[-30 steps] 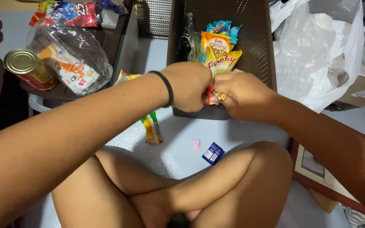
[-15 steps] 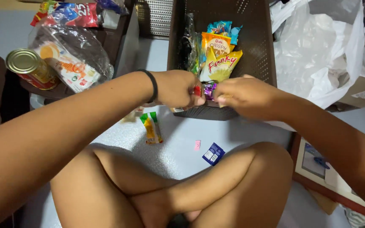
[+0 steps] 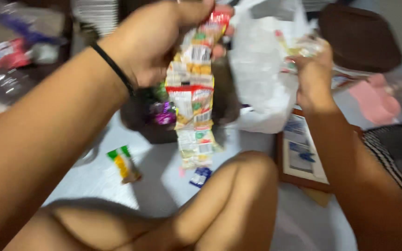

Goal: Organizing various snack bags, canned items, and other household goods into plastic bins and baskets while sitting on the floor.

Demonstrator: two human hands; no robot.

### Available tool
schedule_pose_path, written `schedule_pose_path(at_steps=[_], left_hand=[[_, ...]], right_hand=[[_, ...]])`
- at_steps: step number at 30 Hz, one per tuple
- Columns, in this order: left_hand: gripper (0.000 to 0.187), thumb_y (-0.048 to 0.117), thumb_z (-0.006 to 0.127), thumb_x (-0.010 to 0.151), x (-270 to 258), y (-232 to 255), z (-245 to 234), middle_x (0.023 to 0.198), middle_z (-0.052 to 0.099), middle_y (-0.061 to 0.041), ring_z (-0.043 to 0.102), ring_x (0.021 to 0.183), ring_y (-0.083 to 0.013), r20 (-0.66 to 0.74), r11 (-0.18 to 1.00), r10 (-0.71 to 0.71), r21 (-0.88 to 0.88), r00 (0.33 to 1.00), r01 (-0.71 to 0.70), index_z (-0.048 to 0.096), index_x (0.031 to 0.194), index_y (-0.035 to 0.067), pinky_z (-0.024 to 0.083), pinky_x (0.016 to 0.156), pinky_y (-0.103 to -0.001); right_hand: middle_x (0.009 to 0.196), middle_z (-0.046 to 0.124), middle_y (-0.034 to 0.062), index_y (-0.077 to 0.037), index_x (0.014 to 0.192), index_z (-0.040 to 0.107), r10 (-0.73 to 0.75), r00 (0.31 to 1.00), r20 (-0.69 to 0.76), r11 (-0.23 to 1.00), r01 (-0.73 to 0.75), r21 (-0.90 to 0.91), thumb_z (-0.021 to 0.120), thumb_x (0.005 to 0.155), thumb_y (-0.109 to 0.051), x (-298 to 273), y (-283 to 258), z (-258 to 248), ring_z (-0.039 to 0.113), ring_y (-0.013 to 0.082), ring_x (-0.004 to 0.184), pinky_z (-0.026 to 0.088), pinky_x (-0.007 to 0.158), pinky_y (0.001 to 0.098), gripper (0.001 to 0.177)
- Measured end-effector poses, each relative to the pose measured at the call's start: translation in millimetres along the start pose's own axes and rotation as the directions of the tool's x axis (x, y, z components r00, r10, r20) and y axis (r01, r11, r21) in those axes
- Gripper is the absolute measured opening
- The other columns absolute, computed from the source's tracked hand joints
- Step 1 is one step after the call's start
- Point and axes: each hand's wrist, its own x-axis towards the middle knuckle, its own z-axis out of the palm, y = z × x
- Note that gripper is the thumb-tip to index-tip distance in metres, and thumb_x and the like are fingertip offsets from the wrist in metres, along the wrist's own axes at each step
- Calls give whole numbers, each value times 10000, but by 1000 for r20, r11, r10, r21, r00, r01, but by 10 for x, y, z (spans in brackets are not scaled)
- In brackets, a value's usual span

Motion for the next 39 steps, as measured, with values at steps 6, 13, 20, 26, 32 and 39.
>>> schedule_pose_path(at_steps=[6,13,20,26,32,39], left_hand=[[293,269,517,1027,760,-215,697,969,738,-69,728,801,-192,54,990,-100,-92,993,105,667,1140,44,623,704,-382],[304,277,473,1028,1744,-907,1333,953,727,-80,716,773,-215,82,952,-112,-277,990,131,647,1130,50,627,692,-423],[298,293,453,1066,2047,-1298,1471,986,714,-99,714,803,-241,46,921,-216,-322,975,220,615,1165,63,610,720,-440],[332,350,408,1040,2068,-1383,1480,901,682,-164,679,750,-297,7,890,-288,-367,958,270,574,1078,64,601,716,-513],[368,363,412,1053,2073,-1358,1350,945,682,-146,695,830,-272,-33,895,-186,-419,982,156,603,1105,54,619,780,-489],[342,328,409,1048,1855,-1106,1150,1041,717,-97,710,903,-244,-142,899,-140,-432,980,66,608,1148,69,619,802,-488]], right_hand=[[1145,718,141,-26,1291,625,291,949,-117,906,-234,352,510,840,38,717,761,-1545,732,285,990,637,802,457,470],[1109,677,169,5,1199,600,444,886,-136,845,-363,393,553,786,25,970,1034,-1969,714,322,966,639,810,496,416],[989,605,172,-15,1095,577,298,891,-343,939,-210,273,537,833,-64,1000,787,-1830,577,301,801,493,595,428,269],[1182,569,187,-49,1288,650,-601,727,-332,794,493,-356,560,894,19,1370,461,-1677,625,301,1047,538,879,393,410],[1285,556,326,74,1548,326,-488,856,170,251,325,-912,662,821,29,1342,283,-1683,511,489,1156,395,1002,519,802],[1363,662,174,11,1434,529,-540,840,52,385,300,-873,644,832,18,1460,127,-1710,563,402,1262,439,1084,424,613]])
